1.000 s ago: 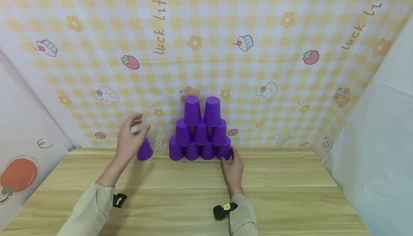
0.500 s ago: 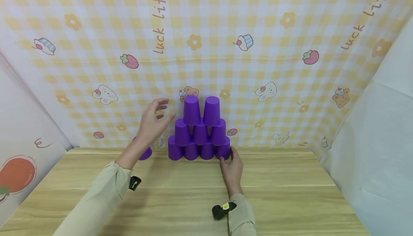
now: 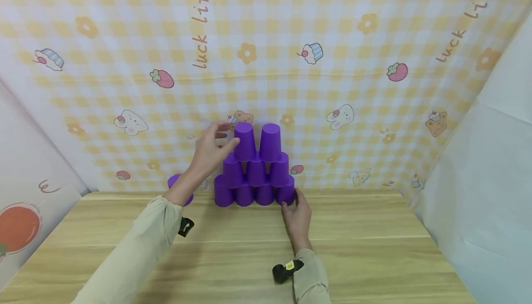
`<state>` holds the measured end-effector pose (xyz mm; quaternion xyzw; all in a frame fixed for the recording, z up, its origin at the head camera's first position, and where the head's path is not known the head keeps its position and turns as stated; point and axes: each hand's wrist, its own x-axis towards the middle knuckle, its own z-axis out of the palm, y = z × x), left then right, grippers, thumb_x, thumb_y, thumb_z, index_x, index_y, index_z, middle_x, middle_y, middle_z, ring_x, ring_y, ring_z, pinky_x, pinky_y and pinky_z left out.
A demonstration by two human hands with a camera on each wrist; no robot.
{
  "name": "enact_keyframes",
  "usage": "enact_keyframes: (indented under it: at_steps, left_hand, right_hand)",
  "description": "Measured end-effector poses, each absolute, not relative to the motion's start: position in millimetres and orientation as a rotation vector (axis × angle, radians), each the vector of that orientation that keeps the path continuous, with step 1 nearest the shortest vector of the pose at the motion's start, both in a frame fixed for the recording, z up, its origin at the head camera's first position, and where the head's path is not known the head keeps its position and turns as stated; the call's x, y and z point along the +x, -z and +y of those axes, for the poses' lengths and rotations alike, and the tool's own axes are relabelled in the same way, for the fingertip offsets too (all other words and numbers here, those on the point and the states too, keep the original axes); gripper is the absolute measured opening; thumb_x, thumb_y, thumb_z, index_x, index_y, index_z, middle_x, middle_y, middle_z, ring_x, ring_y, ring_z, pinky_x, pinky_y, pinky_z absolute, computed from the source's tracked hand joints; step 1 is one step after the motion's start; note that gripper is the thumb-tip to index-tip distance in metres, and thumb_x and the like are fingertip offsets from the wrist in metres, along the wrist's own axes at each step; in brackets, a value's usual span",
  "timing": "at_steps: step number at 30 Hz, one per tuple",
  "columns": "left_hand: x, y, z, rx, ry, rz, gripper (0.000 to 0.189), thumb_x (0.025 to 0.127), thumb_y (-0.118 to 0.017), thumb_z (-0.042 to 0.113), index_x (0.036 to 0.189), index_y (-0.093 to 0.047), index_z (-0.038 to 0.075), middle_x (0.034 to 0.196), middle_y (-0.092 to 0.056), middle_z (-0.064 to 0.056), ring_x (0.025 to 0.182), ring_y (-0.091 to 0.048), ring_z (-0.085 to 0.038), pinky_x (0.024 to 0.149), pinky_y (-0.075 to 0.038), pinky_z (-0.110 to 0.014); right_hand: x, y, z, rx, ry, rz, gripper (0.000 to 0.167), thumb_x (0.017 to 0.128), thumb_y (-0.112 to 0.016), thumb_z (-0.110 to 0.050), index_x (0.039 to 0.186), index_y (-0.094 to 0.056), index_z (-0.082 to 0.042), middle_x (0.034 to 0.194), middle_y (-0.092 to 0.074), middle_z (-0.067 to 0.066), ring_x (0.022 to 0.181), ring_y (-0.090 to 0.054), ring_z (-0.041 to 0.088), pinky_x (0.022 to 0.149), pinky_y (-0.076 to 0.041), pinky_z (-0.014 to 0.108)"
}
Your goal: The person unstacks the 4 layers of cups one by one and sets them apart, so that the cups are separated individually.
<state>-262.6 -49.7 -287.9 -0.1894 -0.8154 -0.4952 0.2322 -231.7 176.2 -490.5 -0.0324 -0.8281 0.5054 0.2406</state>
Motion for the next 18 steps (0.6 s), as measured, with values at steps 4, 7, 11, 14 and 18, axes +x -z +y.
enact_keyframes:
  at_steps: [4,7,11,14,18]
  left_hand:
    - [-264.8,284.8,-45.8,-0.478,1.474,-2.265,0.045,0.086,-0.066,0.015,0.124,-0.05,-0.002,0.118,-0.057,-0.013,0.106,-0.054,-0.029,0.091,-0.045,-0.037]
    - [-267.0,280.2,-42.1,-0.414,1.564,-2.274,0.048,0.086,-0.067,0.019,0.126,-0.049,0.0,0.119,-0.056,-0.011,0.107,-0.054,-0.027,0.09,-0.047,-0.034]
    - [-269.0,275.7,-36.7,-0.382,1.544,-2.319,0.05,0.086,-0.068,0.019,0.127,-0.048,0.0,0.117,-0.056,-0.012,0.104,-0.054,-0.026,0.089,-0.047,-0.034]
    - [-270.0,276.5,-32.2,-0.376,1.477,-2.351,0.05,0.084,-0.069,0.017,0.126,-0.048,-0.001,0.112,-0.058,-0.015,0.1,-0.055,-0.026,0.087,-0.047,-0.034]
    - [-271.5,280.9,-27.8,-0.375,1.465,-2.329,0.048,0.083,-0.07,0.015,0.124,-0.05,-0.001,0.107,-0.06,-0.016,0.095,-0.057,-0.026,0.084,-0.048,-0.033]
  right_hand:
    - [-231.6,489.1,175.0,-0.087,-1.387,-2.27,0.053,0.079,-0.069,0.0,0.128,-0.048,0.007,0.123,-0.054,0.026,0.115,-0.051,0.036,0.099,-0.041,0.039]
    - [-232.0,487.9,175.5,-0.085,-1.39,-2.275,0.054,0.079,-0.069,0.0,0.128,-0.048,0.007,0.124,-0.053,0.026,0.116,-0.051,0.036,0.099,-0.041,0.039]
    - [-231.9,487.2,175.5,-0.089,-1.395,-2.272,0.054,0.079,-0.069,0.0,0.128,-0.048,0.007,0.125,-0.053,0.026,0.116,-0.051,0.035,0.099,-0.041,0.039]
    - [-231.6,487.7,175.3,-0.091,-1.396,-2.273,0.055,0.079,-0.069,0.0,0.128,-0.048,0.008,0.124,-0.053,0.026,0.116,-0.05,0.036,0.099,-0.041,0.039]
    - [-231.2,488.8,174.9,-0.096,-1.397,-2.278,0.055,0.078,-0.069,-0.001,0.128,-0.048,0.007,0.125,-0.053,0.026,0.116,-0.05,0.036,0.099,-0.041,0.039]
